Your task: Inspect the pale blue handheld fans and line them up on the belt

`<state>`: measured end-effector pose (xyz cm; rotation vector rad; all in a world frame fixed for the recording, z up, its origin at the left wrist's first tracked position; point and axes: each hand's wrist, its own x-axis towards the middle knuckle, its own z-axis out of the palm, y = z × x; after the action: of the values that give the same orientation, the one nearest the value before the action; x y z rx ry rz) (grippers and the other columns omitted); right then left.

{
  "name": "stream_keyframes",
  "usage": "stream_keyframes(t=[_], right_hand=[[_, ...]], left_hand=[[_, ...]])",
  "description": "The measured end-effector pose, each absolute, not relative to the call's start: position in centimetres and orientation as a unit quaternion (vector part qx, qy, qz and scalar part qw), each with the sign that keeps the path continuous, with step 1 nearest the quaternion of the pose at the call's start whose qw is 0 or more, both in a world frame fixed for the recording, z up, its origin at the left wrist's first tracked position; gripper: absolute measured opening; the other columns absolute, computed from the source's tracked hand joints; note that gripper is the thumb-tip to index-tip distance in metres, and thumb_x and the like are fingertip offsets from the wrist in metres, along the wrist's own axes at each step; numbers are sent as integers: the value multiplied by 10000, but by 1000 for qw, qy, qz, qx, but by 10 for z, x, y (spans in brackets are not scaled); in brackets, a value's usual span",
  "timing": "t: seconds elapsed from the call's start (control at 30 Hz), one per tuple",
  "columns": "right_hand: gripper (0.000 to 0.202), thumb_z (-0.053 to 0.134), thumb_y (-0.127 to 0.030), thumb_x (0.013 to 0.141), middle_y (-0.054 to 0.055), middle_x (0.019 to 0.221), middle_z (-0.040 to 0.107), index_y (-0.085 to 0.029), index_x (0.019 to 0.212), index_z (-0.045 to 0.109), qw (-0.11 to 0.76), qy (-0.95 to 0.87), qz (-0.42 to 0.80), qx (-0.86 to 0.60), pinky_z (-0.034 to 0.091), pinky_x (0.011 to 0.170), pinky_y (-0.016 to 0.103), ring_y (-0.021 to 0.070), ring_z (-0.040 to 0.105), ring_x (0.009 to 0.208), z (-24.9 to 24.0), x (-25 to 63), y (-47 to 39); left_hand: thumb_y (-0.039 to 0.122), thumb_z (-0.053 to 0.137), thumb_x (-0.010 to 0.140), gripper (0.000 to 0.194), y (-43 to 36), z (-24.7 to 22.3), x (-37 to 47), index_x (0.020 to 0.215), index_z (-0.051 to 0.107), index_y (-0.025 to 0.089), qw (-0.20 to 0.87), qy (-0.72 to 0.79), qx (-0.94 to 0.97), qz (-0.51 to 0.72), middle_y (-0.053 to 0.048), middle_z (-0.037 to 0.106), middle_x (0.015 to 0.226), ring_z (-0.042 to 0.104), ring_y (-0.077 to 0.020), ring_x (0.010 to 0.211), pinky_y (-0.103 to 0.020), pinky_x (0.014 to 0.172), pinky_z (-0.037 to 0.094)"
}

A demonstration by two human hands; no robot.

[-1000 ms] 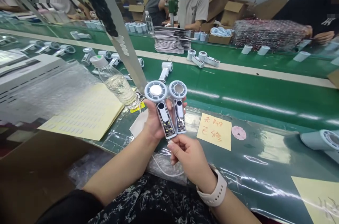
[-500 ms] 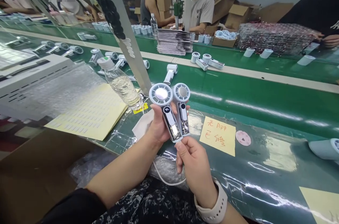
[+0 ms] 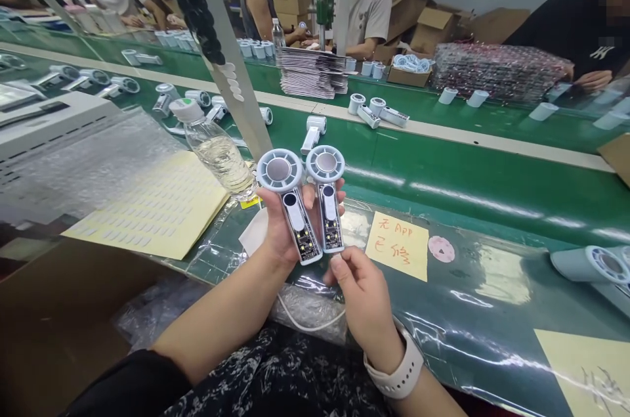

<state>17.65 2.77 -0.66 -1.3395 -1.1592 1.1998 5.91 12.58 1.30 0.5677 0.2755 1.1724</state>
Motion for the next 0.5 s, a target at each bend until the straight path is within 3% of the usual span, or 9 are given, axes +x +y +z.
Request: stream_keyframes(t=[0.23,0.37,0.5], right_hand=[[404,610,-540,898,-53,477,505,-217,672,520,519,-390,557,-517,393,558,274,136,504,482,-16,175,29],[363,583,-519,920,-2,652,598,-211,727,588,502,-446,526,-521,424,668,299,166,549,655,-15,181,28],[346,557,-492,926,50,872,652,-219,716,592,533,-492,442,-528,451,816,363,221,588,870,-11,195,33]], left_hand=[[833,682,531,671,122,9,61,616,617,171,737,124,348,566,-88,697,1005,669,-271,993,-356,778,565],[815,684,565,649,122,8,61,678,652,176,759,104,337,548,-83,701,1004,677,-261,969,-326,704,563],[769,691,631,603,124,10,62,784,683,185,767,118,298,556,-72,696,1080,664,-254,1035,-329,780,564]])
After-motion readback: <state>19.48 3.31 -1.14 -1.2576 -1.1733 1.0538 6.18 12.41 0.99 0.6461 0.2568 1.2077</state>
